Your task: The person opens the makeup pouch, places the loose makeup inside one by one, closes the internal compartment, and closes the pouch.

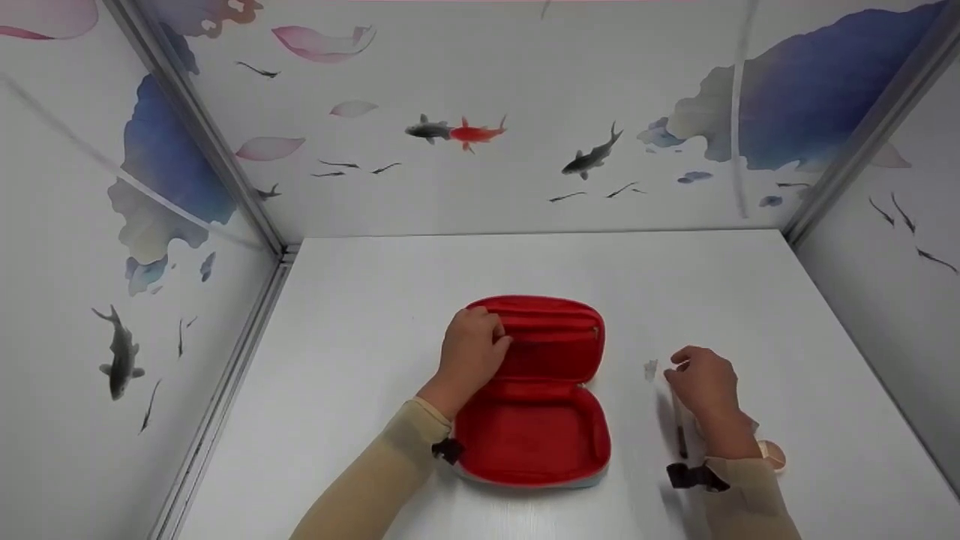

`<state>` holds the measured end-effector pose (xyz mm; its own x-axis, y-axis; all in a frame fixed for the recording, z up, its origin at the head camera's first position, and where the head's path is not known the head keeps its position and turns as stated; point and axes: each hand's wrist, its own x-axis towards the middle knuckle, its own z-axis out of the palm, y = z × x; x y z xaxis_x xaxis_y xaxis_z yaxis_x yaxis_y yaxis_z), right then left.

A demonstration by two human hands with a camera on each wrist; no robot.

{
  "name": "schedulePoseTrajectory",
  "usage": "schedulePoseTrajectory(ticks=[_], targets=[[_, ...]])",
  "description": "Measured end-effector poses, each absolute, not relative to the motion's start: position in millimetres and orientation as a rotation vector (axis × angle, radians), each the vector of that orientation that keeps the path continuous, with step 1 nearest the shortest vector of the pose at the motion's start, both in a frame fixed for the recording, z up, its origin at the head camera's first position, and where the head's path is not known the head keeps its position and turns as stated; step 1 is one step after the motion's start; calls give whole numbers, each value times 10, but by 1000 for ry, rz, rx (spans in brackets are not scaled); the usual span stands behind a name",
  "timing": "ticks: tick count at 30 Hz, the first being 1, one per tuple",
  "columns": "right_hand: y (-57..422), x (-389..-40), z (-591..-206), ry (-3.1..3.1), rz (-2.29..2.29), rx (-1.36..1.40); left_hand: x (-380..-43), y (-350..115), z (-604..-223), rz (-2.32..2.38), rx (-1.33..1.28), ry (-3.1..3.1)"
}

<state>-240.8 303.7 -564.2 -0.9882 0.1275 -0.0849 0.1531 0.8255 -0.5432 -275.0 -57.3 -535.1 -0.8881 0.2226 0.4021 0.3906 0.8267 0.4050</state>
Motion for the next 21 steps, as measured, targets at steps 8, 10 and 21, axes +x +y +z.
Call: schedulePoseTrajectory(ticks=[8, 10, 21], targets=[[3030, -2467, -5675, 2971, -716, 174, -2757, -593, -5338, -674, -472, -2660], [3020, -2479, -5675, 2954, -699, 163, -2754, -600, -5333, -671, -467, -2663], [2995, -2514, -5756, 2870, -598, 188, -2727, -598, -5311, -677, -478, -2664]])
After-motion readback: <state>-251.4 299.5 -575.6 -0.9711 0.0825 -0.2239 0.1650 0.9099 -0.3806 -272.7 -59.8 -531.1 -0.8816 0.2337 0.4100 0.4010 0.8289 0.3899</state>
